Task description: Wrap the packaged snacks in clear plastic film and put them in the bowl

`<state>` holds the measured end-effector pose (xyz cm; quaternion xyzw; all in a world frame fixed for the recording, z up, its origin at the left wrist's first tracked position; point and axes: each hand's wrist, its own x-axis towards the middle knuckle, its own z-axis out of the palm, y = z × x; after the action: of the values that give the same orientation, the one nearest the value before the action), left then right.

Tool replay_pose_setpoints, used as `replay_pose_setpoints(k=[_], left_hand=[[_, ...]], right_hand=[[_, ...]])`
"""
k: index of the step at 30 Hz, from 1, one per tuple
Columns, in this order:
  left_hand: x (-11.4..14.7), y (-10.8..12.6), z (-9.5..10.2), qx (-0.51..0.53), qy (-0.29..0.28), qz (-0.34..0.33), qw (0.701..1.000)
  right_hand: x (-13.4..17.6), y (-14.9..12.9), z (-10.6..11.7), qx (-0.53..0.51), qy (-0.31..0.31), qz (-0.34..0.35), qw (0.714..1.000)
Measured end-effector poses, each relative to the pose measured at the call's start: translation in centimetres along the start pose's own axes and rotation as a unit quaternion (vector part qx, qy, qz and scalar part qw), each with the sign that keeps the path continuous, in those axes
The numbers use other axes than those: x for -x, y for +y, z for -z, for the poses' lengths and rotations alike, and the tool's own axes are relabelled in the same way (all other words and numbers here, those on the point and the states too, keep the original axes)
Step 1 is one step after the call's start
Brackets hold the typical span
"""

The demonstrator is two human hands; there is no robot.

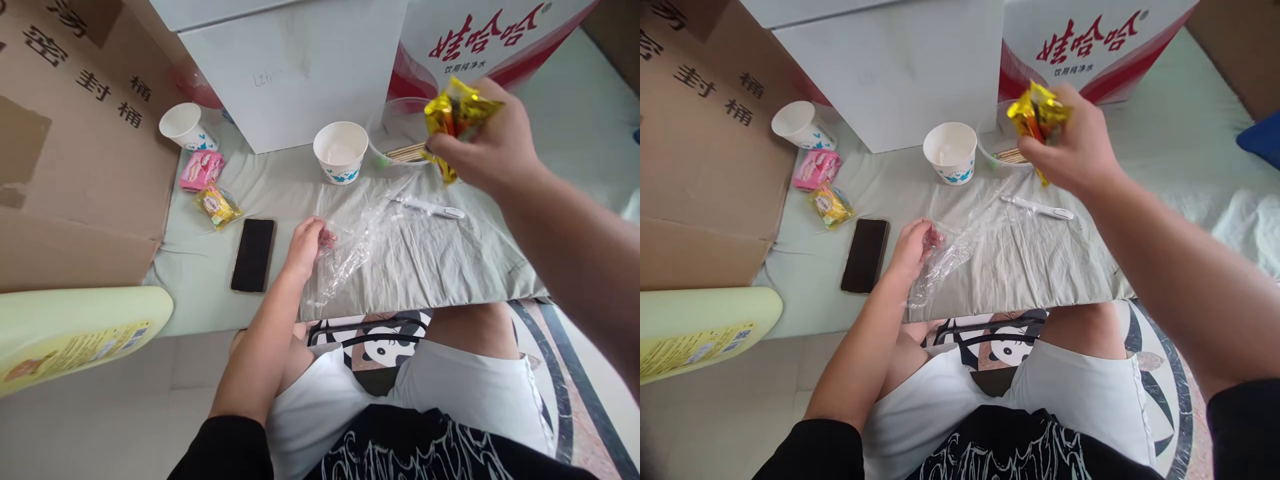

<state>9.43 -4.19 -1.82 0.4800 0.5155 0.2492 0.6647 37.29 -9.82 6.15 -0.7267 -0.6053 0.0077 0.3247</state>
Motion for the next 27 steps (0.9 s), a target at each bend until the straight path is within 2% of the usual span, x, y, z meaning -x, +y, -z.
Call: replay_pose_setpoints(k=[1,2,3,5,8,11,13,16,18,20,24,27], left_hand=[[0.0,0.0,0.0,-0.004,-0.002,-0.001,1.0],[0.0,0.0,0.0,-0.007,-0.003,-0.002,1.0],[0.0,0.0,-0.1,-0.011,-0.005,-0.002,1.0],[-0.1,0.0,-0.1,-0.016,-0.009,0.0,1.0],[-0.2,-0.1,0.1,-0.022,-0.016,-0.001,1.0],[-0.4,-0.5,0.5,-0.024,-0.025,-0.014,0.999],[-0.6,-0.8,0.8,-0.005,-0.032,-0.022,0.999],[-0.9,-1.4,1.1,0.018,-0.033,-0.021,0.999],[-1.1,-1.8,1.2,0.017,-0.041,-0.023,0.999],[-1.1,-2.3,1.2,-0.001,-0.084,-0.039,0.996],[-0.5,-2.7,1.4,-0.124,-0.203,-0.076,0.968],[0.5,-2.5,1.6,-0.204,-0.235,-0.11,0.944]], right_hand=[[-1.9,-0.2,0.1,0.056,-0.001,-0.044,0.997],[-3.7,-0.3,0.0,0.108,-0.022,-0.052,0.993],[-5.4,-0.2,-0.5,0.154,-0.043,-0.029,0.987],[-8.4,0.9,-2.3,0.225,-0.126,0.011,0.966],[-11.8,4.2,-5.6,0.245,-0.191,0.08,0.947],[-13.8,7.7,-7.7,0.218,-0.194,0.148,0.945],[-14.0,8.8,-7.7,0.184,-0.177,0.164,0.953],[-11.5,7.3,-6.0,0.143,-0.147,0.151,0.967],[-8.2,4.4,-4.7,0.123,-0.129,0.151,0.972],[-4.2,0.8,-3.9,0.071,-0.124,0.203,0.969],[2.3,-4.4,-3.8,0.013,-0.194,0.272,0.942],[5.3,-5.1,-4.2,-0.002,-0.237,0.312,0.92]])
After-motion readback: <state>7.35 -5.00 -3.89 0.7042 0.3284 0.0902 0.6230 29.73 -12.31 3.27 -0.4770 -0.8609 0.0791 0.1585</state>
